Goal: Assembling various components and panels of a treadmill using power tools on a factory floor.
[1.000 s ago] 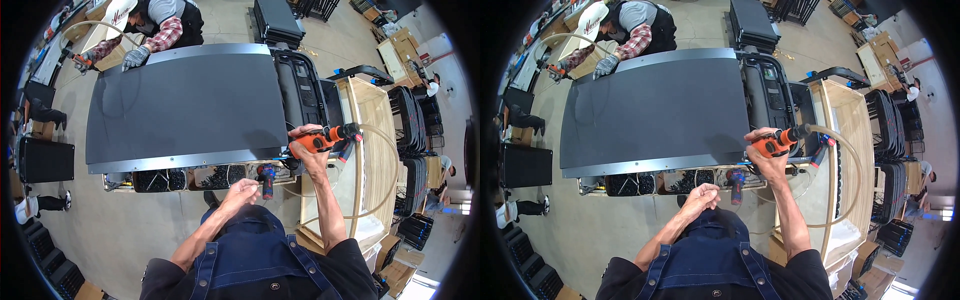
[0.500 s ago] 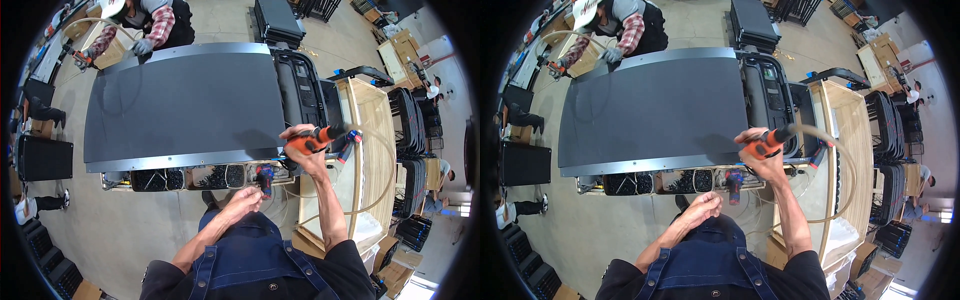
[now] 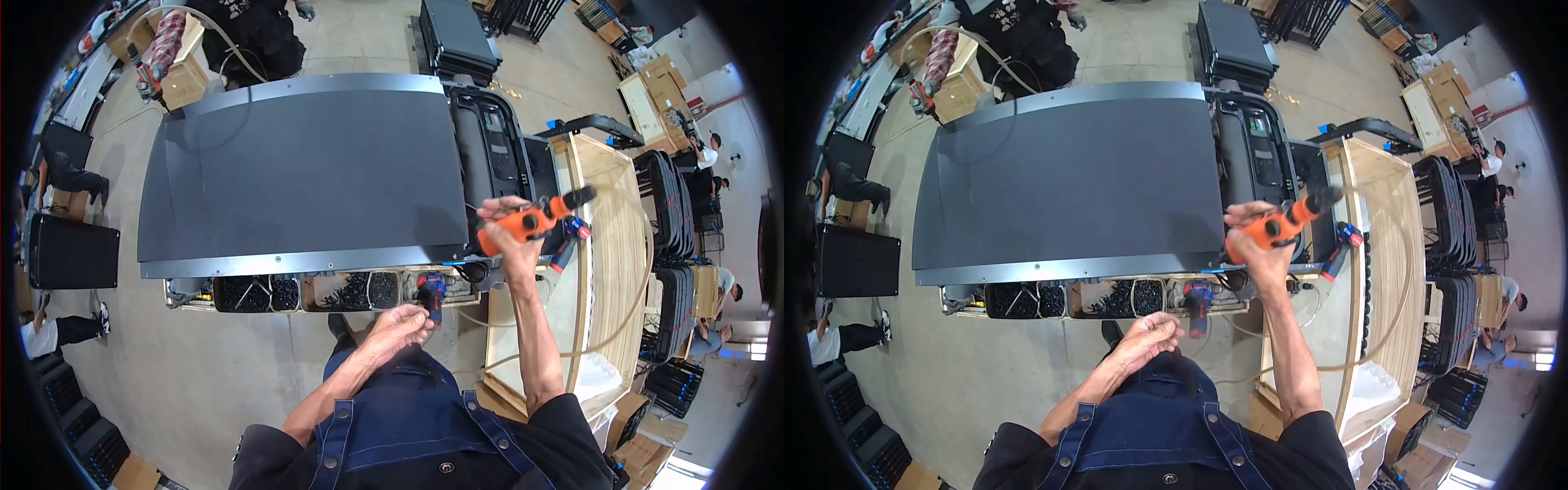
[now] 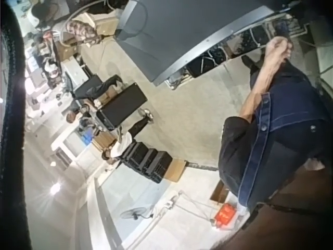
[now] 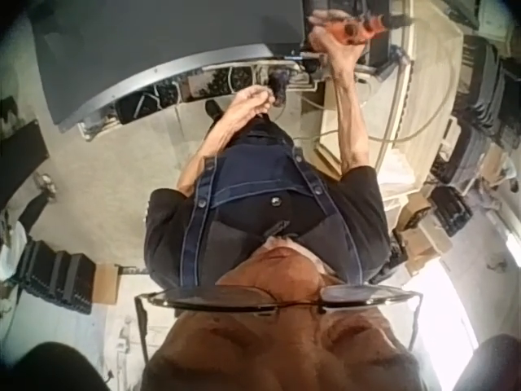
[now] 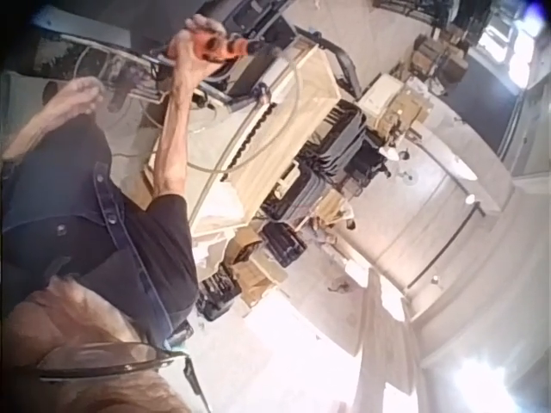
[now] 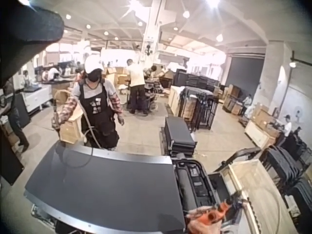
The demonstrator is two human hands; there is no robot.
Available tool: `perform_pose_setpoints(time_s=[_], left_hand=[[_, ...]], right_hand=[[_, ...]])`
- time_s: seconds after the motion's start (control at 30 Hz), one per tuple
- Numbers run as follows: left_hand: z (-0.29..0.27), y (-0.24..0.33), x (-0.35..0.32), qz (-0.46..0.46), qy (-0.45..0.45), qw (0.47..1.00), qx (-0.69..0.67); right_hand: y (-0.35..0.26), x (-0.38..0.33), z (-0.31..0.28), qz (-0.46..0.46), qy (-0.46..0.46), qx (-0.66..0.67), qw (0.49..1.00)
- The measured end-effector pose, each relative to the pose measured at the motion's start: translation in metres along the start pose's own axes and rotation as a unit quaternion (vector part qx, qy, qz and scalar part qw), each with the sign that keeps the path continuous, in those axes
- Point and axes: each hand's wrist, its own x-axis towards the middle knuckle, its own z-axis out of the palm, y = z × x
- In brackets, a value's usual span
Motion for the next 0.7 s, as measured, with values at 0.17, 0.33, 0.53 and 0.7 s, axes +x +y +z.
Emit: perform_pose_setpoints(time_s=[0.17, 0.33, 0.53, 0.7], left_hand=[[-0.005, 0.0, 0.008, 0.006, 0.026, 1.0, 0.006], [-0.003, 0.001, 0.015, -0.008, 0.046, 0.999, 0.021], [-0.006, 0.008, 0.019, -0.034, -0.024, 0.999, 0.001], [0.017, 0.032, 0.016, 0.019, -0.059, 0.996, 0.066]], right_hand=[[0.006, -0.009, -0.011, -0.006, 0.061, 0.006, 0.998], [0.011, -0.016, 0.0, -0.059, -0.029, -0.038, 0.997], [0.005, -0.004, -0.003, -0.018, -0.024, -0.046, 0.998], [0.003, -0.007, 0.015, -0.018, 0.036, 0.013, 0.999]])
